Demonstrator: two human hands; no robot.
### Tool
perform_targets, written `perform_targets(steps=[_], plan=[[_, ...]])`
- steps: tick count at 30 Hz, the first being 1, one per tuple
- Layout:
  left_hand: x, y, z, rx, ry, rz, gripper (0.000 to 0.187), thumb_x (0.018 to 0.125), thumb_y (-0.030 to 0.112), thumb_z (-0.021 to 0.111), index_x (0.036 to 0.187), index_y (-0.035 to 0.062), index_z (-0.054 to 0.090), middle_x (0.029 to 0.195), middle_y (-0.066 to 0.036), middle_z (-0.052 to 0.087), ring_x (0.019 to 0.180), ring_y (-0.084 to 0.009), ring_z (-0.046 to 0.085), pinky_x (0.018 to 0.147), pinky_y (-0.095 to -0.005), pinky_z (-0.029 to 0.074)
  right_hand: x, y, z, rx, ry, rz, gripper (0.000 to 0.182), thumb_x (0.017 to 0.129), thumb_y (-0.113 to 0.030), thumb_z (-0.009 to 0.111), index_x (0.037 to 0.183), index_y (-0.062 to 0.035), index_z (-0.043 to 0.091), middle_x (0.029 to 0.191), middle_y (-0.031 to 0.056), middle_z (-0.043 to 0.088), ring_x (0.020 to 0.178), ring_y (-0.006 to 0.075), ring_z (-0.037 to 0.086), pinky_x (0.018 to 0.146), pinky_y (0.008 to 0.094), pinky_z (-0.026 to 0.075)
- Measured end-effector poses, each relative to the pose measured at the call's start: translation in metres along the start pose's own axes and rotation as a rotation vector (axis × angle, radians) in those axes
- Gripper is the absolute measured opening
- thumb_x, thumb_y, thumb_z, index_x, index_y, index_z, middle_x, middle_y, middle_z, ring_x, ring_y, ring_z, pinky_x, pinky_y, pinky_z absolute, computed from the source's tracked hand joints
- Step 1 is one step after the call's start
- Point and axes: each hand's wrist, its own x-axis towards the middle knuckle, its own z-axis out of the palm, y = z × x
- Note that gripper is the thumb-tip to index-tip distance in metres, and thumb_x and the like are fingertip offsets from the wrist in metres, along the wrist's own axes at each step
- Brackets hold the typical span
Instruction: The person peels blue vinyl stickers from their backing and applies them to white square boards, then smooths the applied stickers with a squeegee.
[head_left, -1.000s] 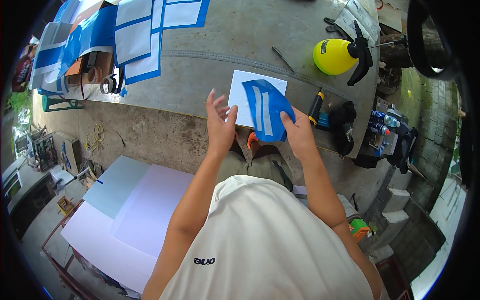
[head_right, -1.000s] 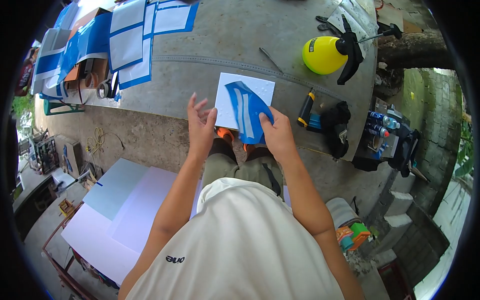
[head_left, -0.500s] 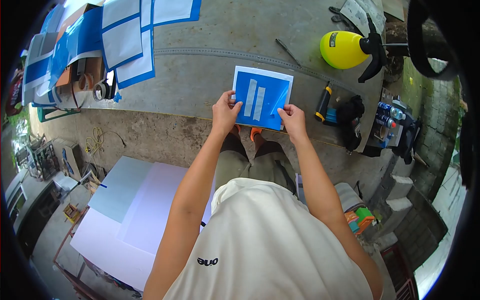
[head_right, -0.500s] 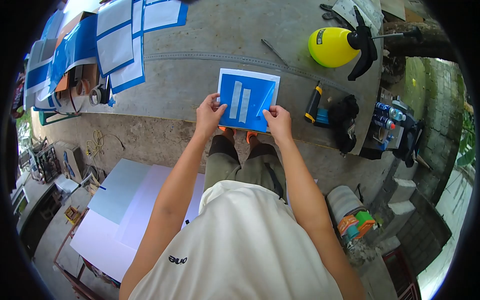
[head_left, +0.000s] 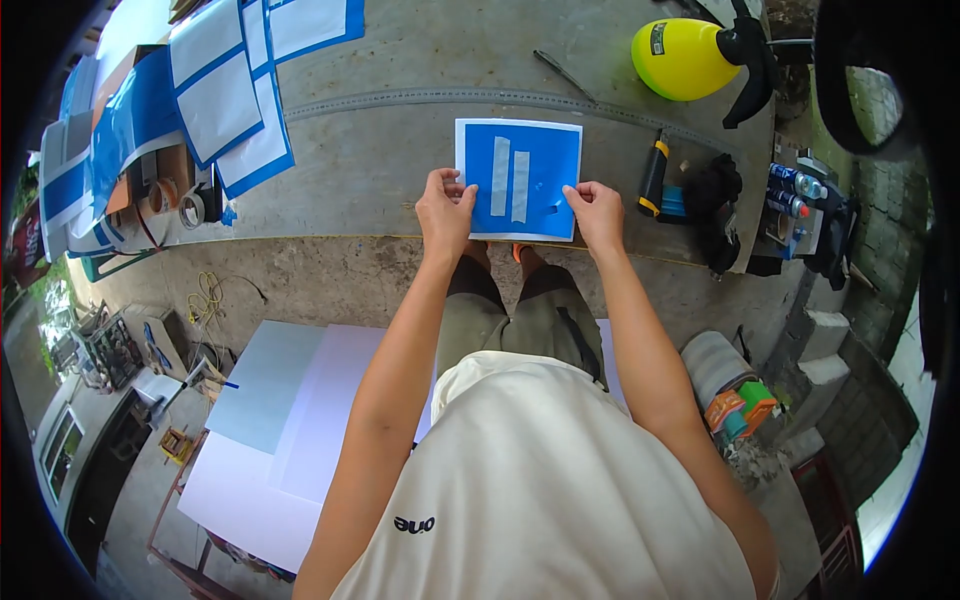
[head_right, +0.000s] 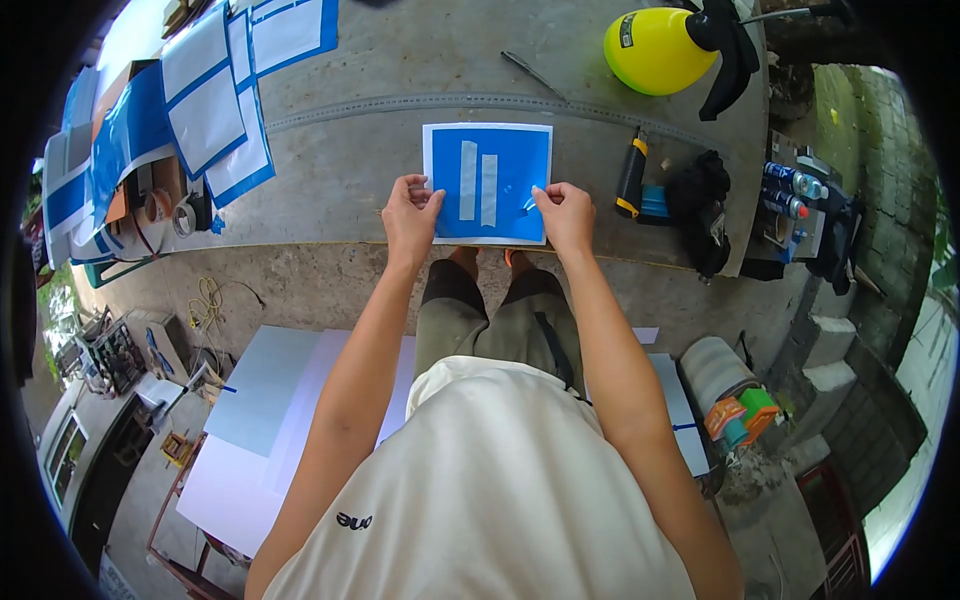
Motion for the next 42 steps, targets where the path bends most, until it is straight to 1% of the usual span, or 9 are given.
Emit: perform_targets(steps=[3,9,11,21,23,36,42], plan=[[0.0,0.004,-0.005,0.022,-0.009,-0.06,0.035,0.086,0.012,0.08,0.114,-0.0004,0.064,0.087,-0.013,0.075,0.077,-0.0192,0.072,0.071,-0.0319,0.058,-0.003,-0.009,-0.004,-0.052,-0.017,0.012,0.029,0.086,-0.027,0.078,0.091,0.001,0.076,0.08,0.0123,0.076,0.072,0.0226,0.073,0.072,0.0356,0.057],[-0.001,0.007,-0.01,0.052,-0.005,-0.084,0.034,0.084,0.013,0.082,0.111,-0.0006,0.064,0.086,-0.013,0.075,0.076,-0.0188,0.072,0.071,-0.0317,0.058,-0.004,-0.007,-0.001,-0.083,0.0,0.0,0.028,0.085,-0.028,0.077,0.089,-0.0004,0.076,0.077,0.011,0.075,0.071,0.0229,0.073,0.071,0.0358,0.057],[-0.001,0.004,-0.008,0.046,0.002,-0.068,0.034,0.084,0.013,0.082,0.11,-0.0006,0.065,0.085,-0.013,0.075,0.076,-0.019,0.072,0.07,-0.0317,0.058,-0.005,-0.011,-0.003,-0.094,-0.014,0.012,0.03,0.086,-0.029,0.079,0.09,0.0007,0.076,0.077,0.0088,0.074,0.07,0.0169,0.07,0.068,0.0327,0.054],[0.0,0.008,-0.004,0.058,0.039,-0.072,0.033,0.082,0.013,0.084,0.106,-0.001,0.066,0.085,-0.013,0.075,0.076,-0.0192,0.073,0.07,-0.0322,0.059,-0.005,-0.012,-0.001,-0.099,0.009,0.038,0.029,0.085,-0.029,0.08,0.088,0.0001,0.076,0.076,0.0083,0.074,0.069,0.0169,0.07,0.069,0.0328,0.054],[-0.001,0.009,-0.004,0.075,0.037,-0.078,0.033,0.081,0.014,0.084,0.105,-0.001,0.067,0.085,-0.012,0.075,0.076,-0.0194,0.073,0.07,-0.0323,0.059,-0.005,-0.011,0.0,-0.092,0.026,0.027,0.026,0.084,-0.028,0.079,0.086,-0.0018,0.076,0.077,0.0105,0.075,0.069,0.0228,0.072,0.071,0.0361,0.056],[0.002,0.011,-0.004,0.141,0.032,-0.105,0.036,0.078,0.016,0.087,0.103,-0.0005,0.068,0.083,-0.012,0.075,0.075,-0.0208,0.073,0.072,-0.0332,0.058,-0.003,-0.011,-0.001,-0.111,0.029,0.056,0.026,0.082,-0.028,0.08,0.085,-0.0023,0.077,0.078,0.0105,0.075,0.071,0.0233,0.073,0.072,0.0363,0.057],[0.003,0.016,-0.006,0.169,0.017,-0.123,0.036,0.077,0.017,0.087,0.101,-0.0016,0.068,0.082,-0.012,0.075,0.075,-0.0216,0.073,0.072,-0.0338,0.058,0.001,-0.007,-0.001,-0.1,0.015,0.066,0.026,0.082,-0.029,0.08,0.086,-0.0029,0.078,0.08,0.0112,0.076,0.073,0.025,0.074,0.074,0.0375,0.057]])
